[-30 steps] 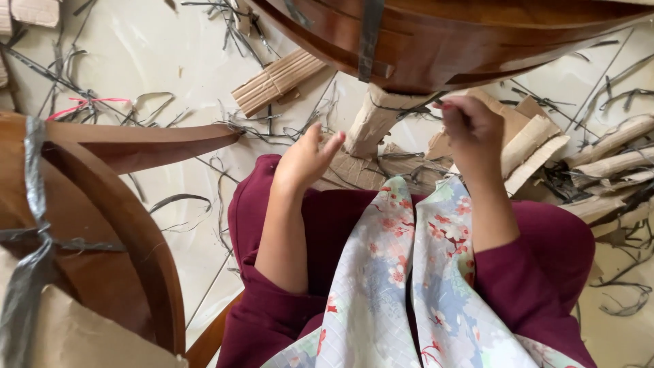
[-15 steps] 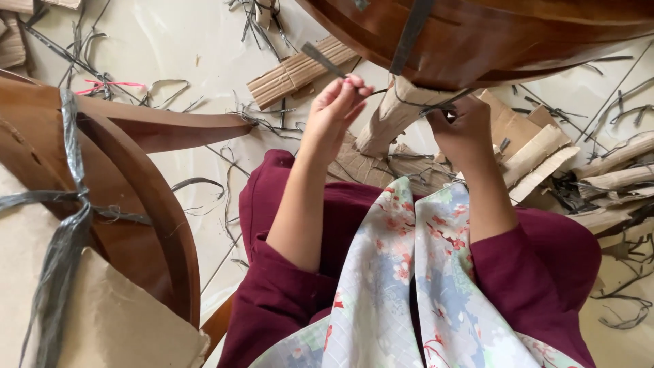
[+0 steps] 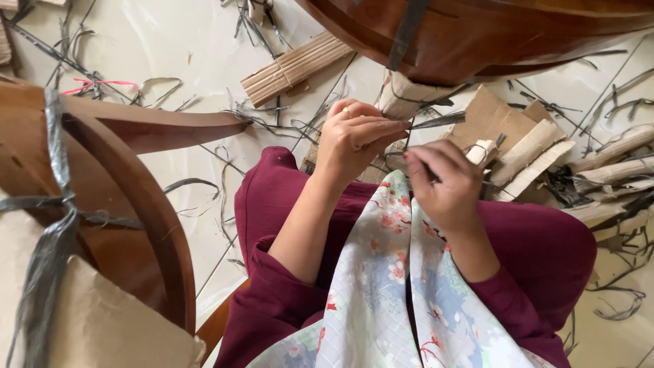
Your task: Wrapping the legs of a wooden chair with cardboard strips and securing them with black plastic ties for protection.
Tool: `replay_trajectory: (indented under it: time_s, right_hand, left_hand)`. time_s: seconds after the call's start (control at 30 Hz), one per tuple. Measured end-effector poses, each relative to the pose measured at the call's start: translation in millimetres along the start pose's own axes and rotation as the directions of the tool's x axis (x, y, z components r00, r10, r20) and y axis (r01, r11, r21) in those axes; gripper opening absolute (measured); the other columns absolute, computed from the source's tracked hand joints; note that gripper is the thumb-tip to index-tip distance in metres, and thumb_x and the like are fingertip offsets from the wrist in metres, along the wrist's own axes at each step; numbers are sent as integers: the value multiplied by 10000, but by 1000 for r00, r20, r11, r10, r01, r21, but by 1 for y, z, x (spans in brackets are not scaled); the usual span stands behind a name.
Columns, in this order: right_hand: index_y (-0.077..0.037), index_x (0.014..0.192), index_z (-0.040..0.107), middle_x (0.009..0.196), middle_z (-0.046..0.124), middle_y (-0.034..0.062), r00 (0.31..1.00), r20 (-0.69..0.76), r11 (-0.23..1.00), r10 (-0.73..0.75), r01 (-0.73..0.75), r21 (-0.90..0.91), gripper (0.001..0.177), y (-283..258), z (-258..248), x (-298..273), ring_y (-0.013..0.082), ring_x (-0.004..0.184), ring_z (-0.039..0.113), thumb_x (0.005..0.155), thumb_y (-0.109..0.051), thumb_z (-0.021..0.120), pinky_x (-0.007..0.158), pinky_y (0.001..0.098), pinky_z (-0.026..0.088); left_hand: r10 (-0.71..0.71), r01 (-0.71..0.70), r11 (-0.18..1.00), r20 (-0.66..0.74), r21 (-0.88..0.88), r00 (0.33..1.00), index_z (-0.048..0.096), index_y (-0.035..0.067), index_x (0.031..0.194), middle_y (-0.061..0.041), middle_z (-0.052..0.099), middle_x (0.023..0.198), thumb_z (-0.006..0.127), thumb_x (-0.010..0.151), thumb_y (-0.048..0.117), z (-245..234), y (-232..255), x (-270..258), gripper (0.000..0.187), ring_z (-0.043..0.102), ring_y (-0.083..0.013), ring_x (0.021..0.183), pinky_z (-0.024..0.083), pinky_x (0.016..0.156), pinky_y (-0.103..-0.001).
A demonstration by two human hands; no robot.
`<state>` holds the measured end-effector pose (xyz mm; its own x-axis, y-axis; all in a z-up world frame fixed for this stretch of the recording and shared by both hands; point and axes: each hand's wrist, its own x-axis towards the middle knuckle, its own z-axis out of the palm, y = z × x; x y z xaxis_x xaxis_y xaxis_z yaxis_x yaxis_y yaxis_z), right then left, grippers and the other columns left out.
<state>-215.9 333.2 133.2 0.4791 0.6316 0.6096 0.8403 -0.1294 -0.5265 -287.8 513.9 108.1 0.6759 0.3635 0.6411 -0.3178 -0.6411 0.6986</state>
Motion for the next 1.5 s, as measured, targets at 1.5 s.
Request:
replay_trajectory:
  time_s: [1.5]
  right_hand:
    - [36,1024,702,797,622,131,956,206,922,210,-264,284,124,6,-2,20,292,752,659,1046,-19,593,715,385,534]
  left_hand:
    - [-696,777,505,355,-376,624,781,108,941,-31,762,735,739,959,279,9,17,-15,177,708,-71,756,594,760,-239]
